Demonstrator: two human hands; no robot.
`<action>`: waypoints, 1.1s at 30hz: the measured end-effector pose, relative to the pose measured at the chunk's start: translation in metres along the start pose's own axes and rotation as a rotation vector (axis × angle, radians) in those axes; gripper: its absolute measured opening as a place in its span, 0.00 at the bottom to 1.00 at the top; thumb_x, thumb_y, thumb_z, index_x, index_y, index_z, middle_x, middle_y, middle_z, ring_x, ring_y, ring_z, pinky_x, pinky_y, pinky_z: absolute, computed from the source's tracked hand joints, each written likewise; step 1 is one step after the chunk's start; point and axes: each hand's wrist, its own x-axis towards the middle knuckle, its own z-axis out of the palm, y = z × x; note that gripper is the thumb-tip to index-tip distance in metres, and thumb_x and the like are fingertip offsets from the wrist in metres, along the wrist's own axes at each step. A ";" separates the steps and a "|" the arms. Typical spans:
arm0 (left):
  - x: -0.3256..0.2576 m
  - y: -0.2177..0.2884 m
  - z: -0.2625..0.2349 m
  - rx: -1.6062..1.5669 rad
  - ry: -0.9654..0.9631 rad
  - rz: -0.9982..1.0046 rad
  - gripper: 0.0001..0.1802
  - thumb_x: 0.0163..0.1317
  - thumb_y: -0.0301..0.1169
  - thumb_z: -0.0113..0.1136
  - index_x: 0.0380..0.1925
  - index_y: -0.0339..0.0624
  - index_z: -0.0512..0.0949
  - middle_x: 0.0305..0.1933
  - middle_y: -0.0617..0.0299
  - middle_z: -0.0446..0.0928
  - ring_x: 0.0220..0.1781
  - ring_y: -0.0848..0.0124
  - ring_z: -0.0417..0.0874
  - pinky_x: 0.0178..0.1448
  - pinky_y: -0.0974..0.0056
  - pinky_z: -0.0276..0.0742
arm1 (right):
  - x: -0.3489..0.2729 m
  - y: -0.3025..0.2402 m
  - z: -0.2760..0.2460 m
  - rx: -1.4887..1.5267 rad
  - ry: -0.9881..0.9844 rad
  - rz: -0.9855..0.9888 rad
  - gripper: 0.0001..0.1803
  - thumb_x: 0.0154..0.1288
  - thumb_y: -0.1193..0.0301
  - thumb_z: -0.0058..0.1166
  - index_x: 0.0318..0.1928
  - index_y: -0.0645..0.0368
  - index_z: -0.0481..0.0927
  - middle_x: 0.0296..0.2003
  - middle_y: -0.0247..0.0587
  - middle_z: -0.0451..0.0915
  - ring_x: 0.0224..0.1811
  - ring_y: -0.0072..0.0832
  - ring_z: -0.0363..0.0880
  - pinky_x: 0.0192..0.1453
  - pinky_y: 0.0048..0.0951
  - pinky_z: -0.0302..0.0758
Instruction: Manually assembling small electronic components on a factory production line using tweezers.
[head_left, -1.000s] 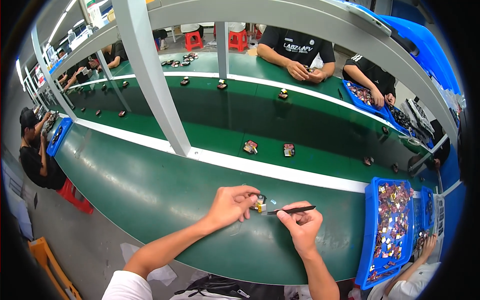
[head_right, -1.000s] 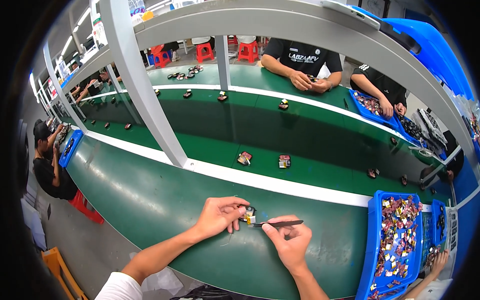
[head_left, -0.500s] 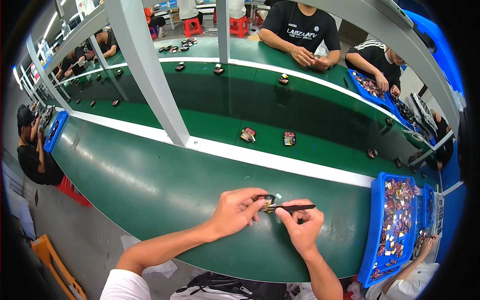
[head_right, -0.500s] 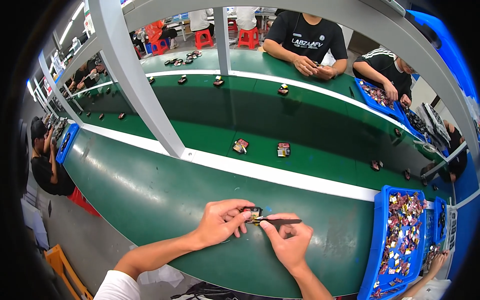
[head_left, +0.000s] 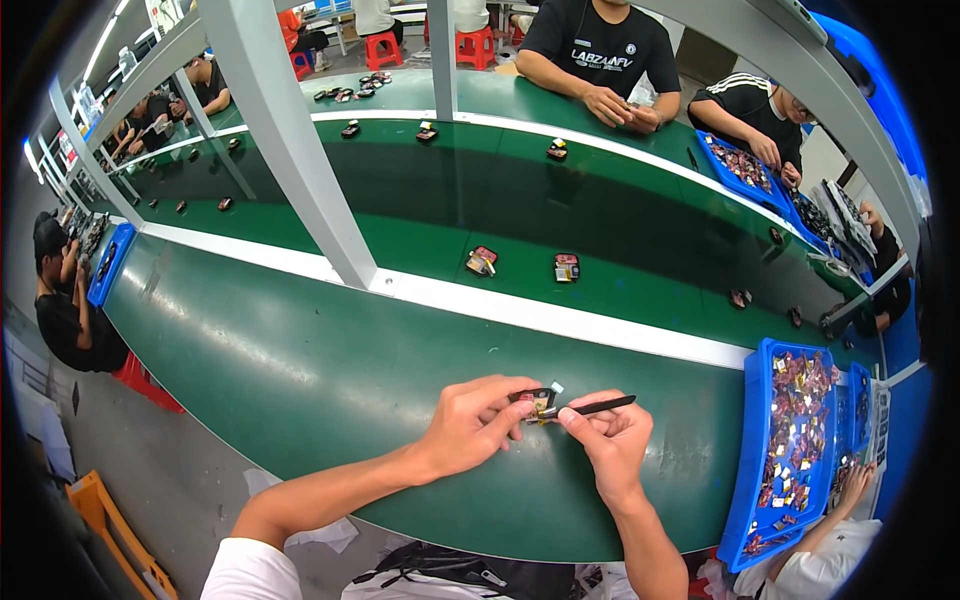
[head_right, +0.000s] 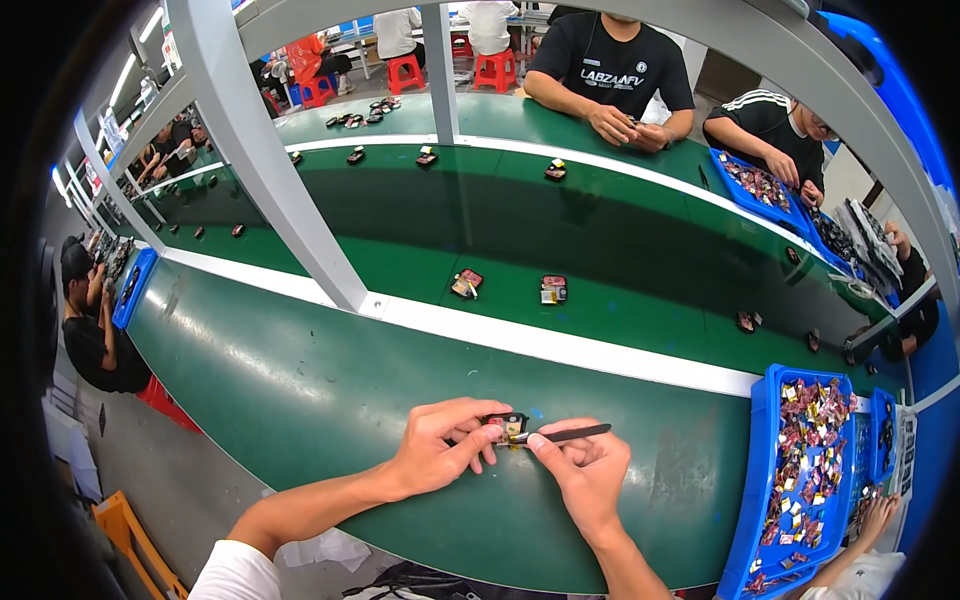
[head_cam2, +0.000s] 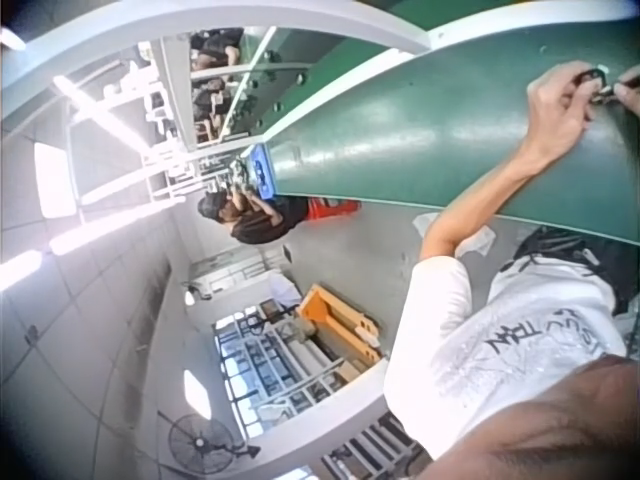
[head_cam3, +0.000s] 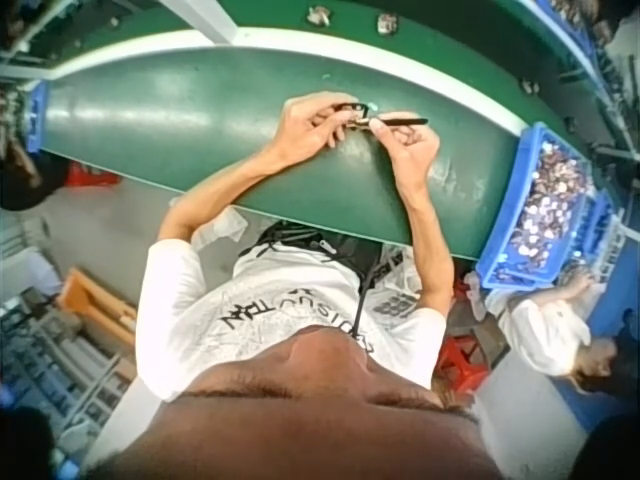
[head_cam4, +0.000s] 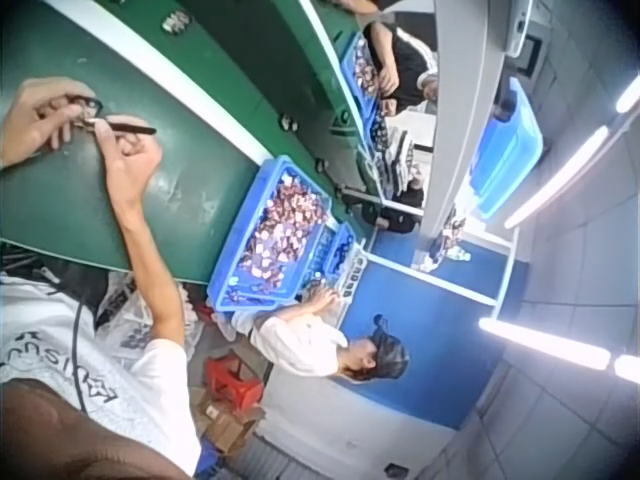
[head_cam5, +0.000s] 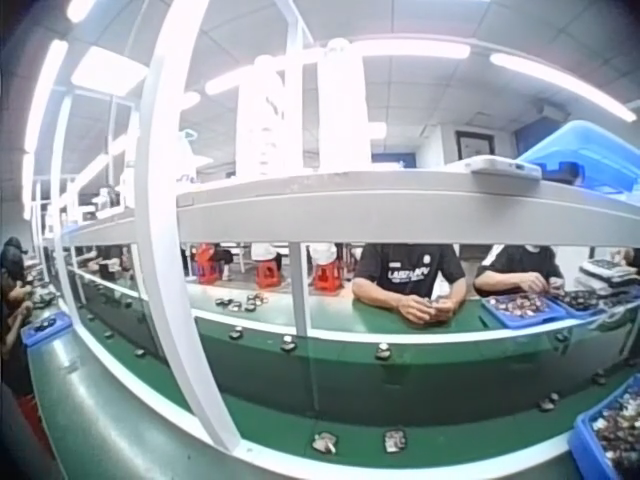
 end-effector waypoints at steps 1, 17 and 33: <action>0.000 -0.001 0.000 0.000 0.000 -0.001 0.14 0.70 0.20 0.59 0.54 0.27 0.80 0.41 0.51 0.84 0.32 0.70 0.87 0.28 0.68 0.85 | 0.000 0.002 0.000 -0.012 -0.001 -0.023 0.06 0.63 0.83 0.66 0.39 0.66 0.82 0.30 0.40 0.85 0.26 0.13 0.79 0.26 0.14 0.67; 0.009 -0.004 -0.012 -0.394 -0.161 -0.266 0.19 0.75 0.28 0.57 0.60 0.25 0.75 0.43 0.49 0.84 0.33 0.67 0.88 0.27 0.68 0.84 | -0.005 0.010 0.002 -0.339 0.018 -0.551 0.06 0.56 0.81 0.72 0.33 0.61 0.86 0.33 0.41 0.91 0.13 0.08 0.64 0.19 0.15 0.58; 0.009 -0.003 -0.011 -0.359 -0.124 -0.241 0.18 0.75 0.25 0.56 0.59 0.24 0.75 0.40 0.48 0.84 0.33 0.67 0.89 0.28 0.68 0.85 | -0.006 0.007 0.002 -0.413 0.009 -0.510 0.07 0.56 0.82 0.73 0.32 0.66 0.85 0.32 0.44 0.89 0.18 0.09 0.72 0.22 0.13 0.64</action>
